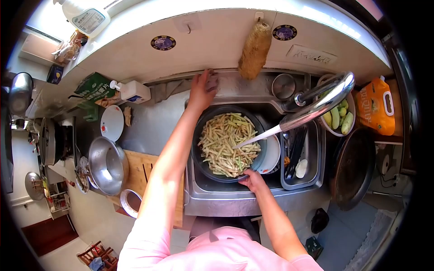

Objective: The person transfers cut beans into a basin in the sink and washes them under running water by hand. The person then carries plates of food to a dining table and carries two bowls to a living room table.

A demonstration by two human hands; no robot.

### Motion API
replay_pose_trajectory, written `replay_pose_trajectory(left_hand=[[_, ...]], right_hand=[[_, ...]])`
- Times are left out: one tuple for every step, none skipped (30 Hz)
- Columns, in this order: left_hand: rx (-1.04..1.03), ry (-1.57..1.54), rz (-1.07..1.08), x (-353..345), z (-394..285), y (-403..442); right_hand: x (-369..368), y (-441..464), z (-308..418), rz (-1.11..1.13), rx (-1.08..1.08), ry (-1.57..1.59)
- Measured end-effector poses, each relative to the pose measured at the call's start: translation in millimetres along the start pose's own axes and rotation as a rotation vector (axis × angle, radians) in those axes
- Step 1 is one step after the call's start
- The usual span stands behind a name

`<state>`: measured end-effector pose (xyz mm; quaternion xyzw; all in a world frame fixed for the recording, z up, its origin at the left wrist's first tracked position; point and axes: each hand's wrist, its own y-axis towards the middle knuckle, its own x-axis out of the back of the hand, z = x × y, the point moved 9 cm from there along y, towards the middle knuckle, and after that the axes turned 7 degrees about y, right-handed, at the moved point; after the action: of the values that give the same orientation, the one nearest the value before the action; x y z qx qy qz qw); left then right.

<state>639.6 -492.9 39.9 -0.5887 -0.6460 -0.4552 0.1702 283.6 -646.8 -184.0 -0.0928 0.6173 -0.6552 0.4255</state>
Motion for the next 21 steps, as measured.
replay_pose_trajectory(left_hand=[[-0.027, -0.017, -0.110, 13.8, -8.9, -0.7], [-0.032, -0.057, -0.043, 16.5, -13.2, -3.1], [-0.040, -0.097, 0.024, 18.5, -17.4, -8.4], [0.015, -0.075, 0.164, 11.2, -9.9, -24.2], [0.066, -0.054, 0.306, 1.7, -2.5, -49.2], [0.097, -0.077, 0.402, -16.8, 5.8, -81.6], [0.128, -0.100, 0.497, -33.6, 9.8, -113.3], [0.068, 0.044, 0.513, -34.8, -7.1, -132.4], [0.014, 0.186, 0.527, -39.1, -24.6, -150.5], [0.022, 0.180, 0.529, -44.5, -34.4, -169.5], [-0.053, 0.210, 0.550, -51.9, -48.5, -189.5], [-0.129, 0.238, 0.571, -56.1, -58.3, -201.7], [-0.117, 0.232, 0.580, -57.9, -56.9, -208.4], [-0.200, 0.286, 0.666, -65.6, -59.7, -218.7], [-0.289, 0.341, 0.750, -71.0, -63.0, -225.6], [-0.257, 0.361, 0.797, -68.1, -53.6, -210.5], [-0.262, 0.360, 0.795, -64.4, -47.7, -201.5], [-0.176, 0.404, 0.793, -60.6, -34.5, -192.7], [-0.088, 0.445, 0.794, -58.9, -25.5, -190.3], [-0.038, 0.470, 0.757, -62.8, -27.9, -197.3], [-0.044, 0.474, 0.759, -62.0, -35.9, -208.1]], right_hand=[[-3.6, -3.4, 3.9, 0.011, 0.000, -0.021], [-7.1, -6.3, 7.0, 0.023, 0.001, -0.041], [-6.7, -6.3, 7.5, 0.021, 0.000, -0.040], [-6.3, -5.5, 7.1, 0.029, -0.012, -0.048], [-5.5, -5.7, 7.0, 0.037, -0.023, -0.054], [-8.6, -8.9, 8.8, 0.036, -0.014, -0.053], [-9.6, -8.6, 8.9, 0.035, -0.007, -0.049], [-8.0, -7.2, 7.7, 0.021, -0.001, -0.047], [-5.5, -6.0, 6.3, 0.004, 0.001, -0.050], [-4.8, -5.1, 5.7, 0.004, 0.009, -0.048], [-3.1, -4.8, 4.3, -0.006, 0.002, -0.051], [-5.0, -5.3, 4.7, 0.006, -0.004, -0.033], [-6.1, -6.4, 4.6, 0.019, -0.012, -0.016], [-6.4, -8.5, 5.2, 0.021, -0.014, -0.008], [-3.9, -8.3, 2.3, 0.014, -0.020, -0.008], [-2.3, -7.7, 1.7, 0.009, -0.013, -0.021], [-2.9, -5.7, 3.8, 0.009, -0.002, -0.034], [-5.2, -6.4, 5.0, -0.003, 0.000, -0.024], [-2.1, -1.9, 3.4, -0.006, 0.001, -0.019], [2.5, 6.6, -2.9, -0.011, -0.023, 0.026], [2.6, 13.5, -7.1, -0.012, -0.045, 0.071]])
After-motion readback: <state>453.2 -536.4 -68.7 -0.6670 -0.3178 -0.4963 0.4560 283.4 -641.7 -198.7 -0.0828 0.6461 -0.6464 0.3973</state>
